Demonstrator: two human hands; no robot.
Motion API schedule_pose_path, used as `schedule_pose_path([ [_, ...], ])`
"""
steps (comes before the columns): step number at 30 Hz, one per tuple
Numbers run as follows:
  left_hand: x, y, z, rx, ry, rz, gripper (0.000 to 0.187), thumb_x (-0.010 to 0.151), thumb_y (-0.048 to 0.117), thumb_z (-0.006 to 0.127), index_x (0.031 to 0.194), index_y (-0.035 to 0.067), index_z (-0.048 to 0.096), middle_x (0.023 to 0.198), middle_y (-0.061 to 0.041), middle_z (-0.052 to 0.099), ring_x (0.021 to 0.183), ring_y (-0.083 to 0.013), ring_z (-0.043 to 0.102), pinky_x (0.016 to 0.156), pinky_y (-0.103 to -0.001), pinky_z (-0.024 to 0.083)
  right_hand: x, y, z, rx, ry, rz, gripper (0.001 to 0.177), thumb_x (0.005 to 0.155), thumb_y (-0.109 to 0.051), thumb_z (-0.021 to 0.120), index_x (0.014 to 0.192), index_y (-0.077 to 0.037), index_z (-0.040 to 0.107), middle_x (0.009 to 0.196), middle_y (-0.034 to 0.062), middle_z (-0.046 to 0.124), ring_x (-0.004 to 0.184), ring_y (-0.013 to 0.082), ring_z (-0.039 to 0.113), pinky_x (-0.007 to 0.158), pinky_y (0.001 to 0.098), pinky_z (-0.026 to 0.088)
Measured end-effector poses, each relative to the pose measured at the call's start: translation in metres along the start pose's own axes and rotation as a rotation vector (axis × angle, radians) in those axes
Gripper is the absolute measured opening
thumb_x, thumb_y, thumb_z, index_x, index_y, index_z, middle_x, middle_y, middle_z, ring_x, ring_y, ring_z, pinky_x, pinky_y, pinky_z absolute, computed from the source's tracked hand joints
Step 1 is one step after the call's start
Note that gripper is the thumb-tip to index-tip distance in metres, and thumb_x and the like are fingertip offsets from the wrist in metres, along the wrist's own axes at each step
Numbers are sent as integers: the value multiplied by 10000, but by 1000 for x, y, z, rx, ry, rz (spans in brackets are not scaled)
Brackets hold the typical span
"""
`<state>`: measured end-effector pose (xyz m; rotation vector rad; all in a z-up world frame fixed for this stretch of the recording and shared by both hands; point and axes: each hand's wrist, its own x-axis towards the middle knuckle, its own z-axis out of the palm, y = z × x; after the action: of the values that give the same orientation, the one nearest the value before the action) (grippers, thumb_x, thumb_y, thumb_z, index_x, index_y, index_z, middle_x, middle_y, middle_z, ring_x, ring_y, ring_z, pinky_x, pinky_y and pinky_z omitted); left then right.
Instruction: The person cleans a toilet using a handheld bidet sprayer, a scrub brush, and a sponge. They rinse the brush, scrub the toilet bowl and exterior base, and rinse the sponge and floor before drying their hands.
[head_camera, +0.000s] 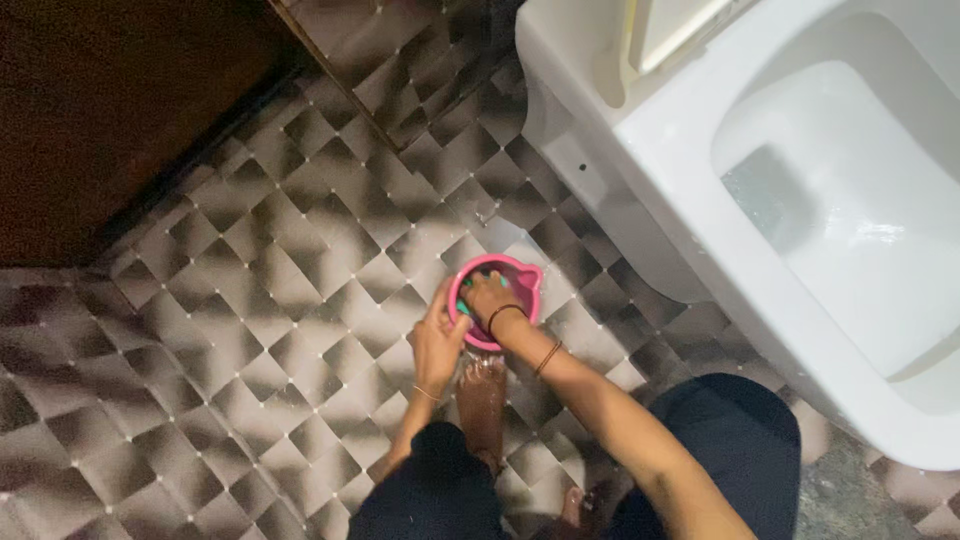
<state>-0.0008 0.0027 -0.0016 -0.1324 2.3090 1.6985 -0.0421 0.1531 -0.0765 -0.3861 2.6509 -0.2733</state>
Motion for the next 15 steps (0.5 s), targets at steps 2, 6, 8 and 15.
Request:
schedule_pose_path([
  [2, 2, -4, 9, 14, 10, -12, 647, 852, 118, 670, 1479, 226, 548, 563, -60, 590, 467, -100, 537, 473, -318, 471, 1, 11, 12, 33, -100, 104, 348, 903, -158, 674, 1248, -165, 722, 1328, 151, 645, 1200, 330, 667, 1073, 433, 509],
  [6, 9, -15, 18, 15, 21, 50, 665, 825, 95, 664, 1471, 219, 563, 645, -74, 628, 544, -116, 579, 524, -336, 499, -19, 22, 38, 171, 129, 132, 413, 901, -102, 628, 1304, -180, 676, 1366, 143, 622, 1206, 380, 618, 974, 460, 538],
  [8, 15, -13, 24, 60, 50, 147, 697, 796, 132, 682, 1472, 226, 542, 645, -92, 660, 567, -143, 653, 569, -349, 540, -17, 28, 45, 142, 219, 173, 430, 863, -103, 662, 1289, -161, 657, 1375, 180, 577, 1173, 421, 583, 921, 475, 528],
  [15, 29, -16, 42, 315, 66, 81, 601, 862, 282, 688, 1452, 294, 573, 730, -148, 721, 629, -279, 709, 597, -443, 540, -15, 68, 9, 955, 2, 68, 576, 721, -156, 859, 1260, -134, 658, 1220, 120, 690, 1139, 277, 661, 999, 390, 550],
])
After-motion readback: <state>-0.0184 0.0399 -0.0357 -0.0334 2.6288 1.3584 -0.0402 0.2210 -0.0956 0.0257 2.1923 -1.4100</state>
